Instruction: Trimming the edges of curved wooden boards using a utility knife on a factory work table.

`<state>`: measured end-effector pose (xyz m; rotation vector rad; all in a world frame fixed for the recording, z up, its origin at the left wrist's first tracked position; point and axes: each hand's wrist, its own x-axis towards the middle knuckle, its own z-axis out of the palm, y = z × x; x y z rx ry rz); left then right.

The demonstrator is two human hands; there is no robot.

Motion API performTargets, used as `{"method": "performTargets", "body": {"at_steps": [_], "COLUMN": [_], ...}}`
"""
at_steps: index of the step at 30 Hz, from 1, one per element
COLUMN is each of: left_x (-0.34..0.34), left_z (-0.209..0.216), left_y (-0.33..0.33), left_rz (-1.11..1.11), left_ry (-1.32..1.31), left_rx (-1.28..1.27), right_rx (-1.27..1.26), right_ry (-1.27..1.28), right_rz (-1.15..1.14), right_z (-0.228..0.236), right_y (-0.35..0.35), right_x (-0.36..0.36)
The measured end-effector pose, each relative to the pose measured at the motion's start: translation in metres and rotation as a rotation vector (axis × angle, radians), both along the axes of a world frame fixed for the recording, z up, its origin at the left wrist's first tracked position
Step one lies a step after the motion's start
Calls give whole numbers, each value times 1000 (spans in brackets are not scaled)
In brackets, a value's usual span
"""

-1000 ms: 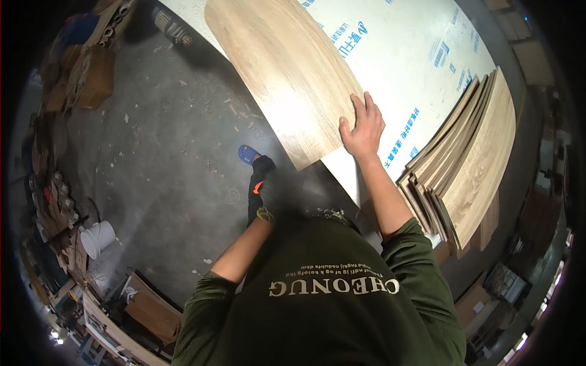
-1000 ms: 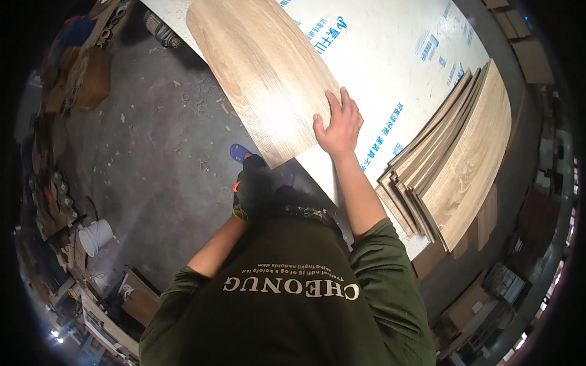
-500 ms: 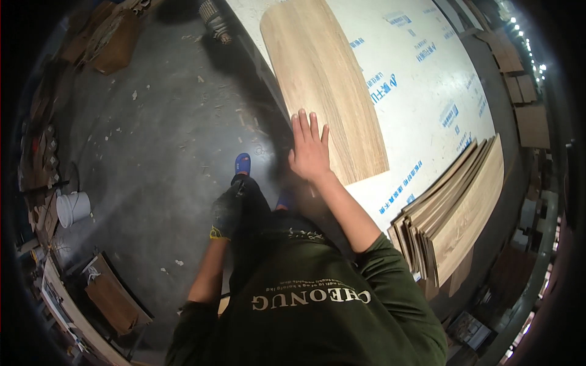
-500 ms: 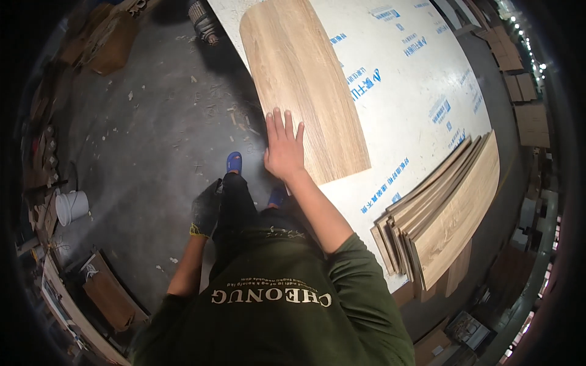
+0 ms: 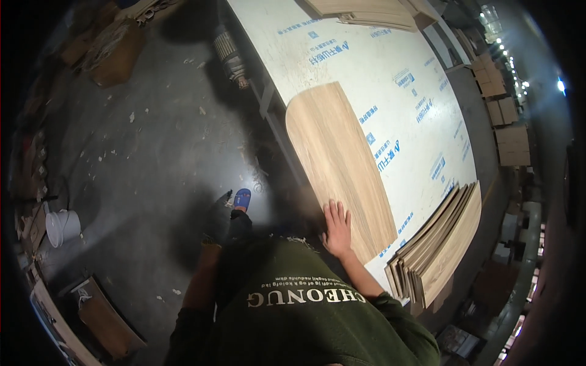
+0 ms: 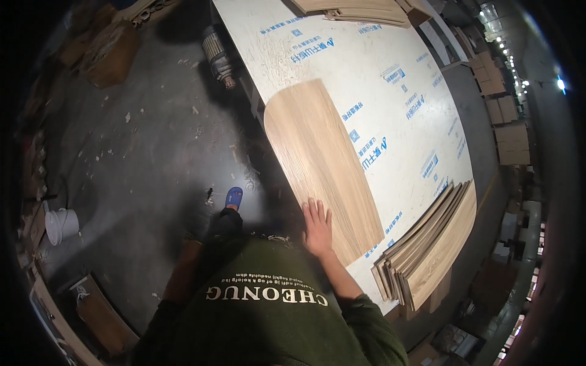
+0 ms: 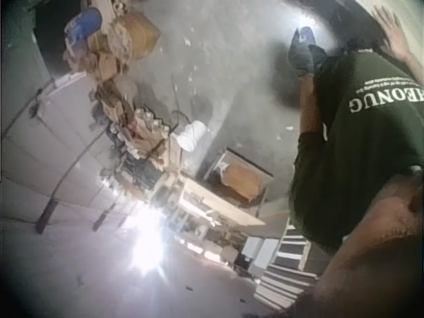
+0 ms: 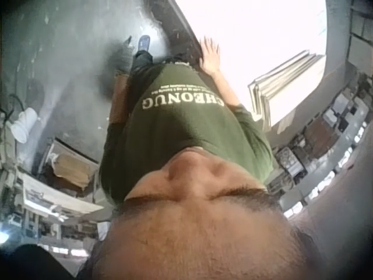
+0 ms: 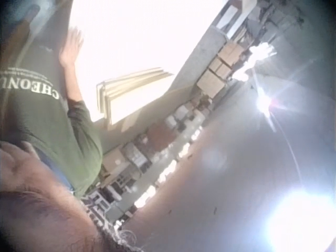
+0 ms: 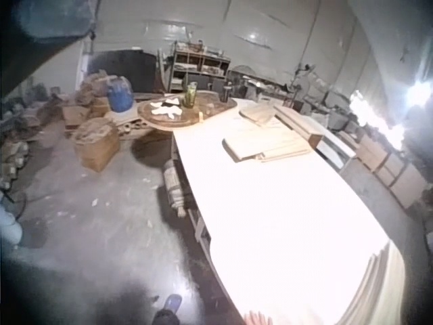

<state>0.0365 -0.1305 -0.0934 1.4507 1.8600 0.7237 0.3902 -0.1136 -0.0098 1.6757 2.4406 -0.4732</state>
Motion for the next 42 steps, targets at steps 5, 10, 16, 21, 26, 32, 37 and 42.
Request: {"method": "performTargets", "body": {"at_steps": [5, 10, 16, 21, 26, 32, 37, 42], "left_x": [-59, -99, -166, -56, -79, 25, 58, 61], "left_z": [-24, -16, -72, 62, 8, 190, 199, 158], "left_y": [36, 36, -94, 80, 166, 235, 263, 291], "left_rz": [44, -250, -146, -480, -104, -345, -540, -545], "left_ry": [-108, 296, 422, 404, -332, -459, -724, -587], "left_rx": [17, -33, -217, 73, -56, 87, 117, 324], "right_rx": [189, 237, 349, 194, -1, 11, 436, 803], "right_ry": [52, 70, 89, 142, 441, 546, 426, 509], "right_rz": [-201, -97, -108, -137, 135, -174, -209, -354], "right_z": [-8, -18, -12, -28, 54, 164, 141, 143], "right_y": [45, 159, 239, 226, 180, 169, 171, 115], "right_x": [-44, -117, -182, -167, -175, -130, -96, -40]}}
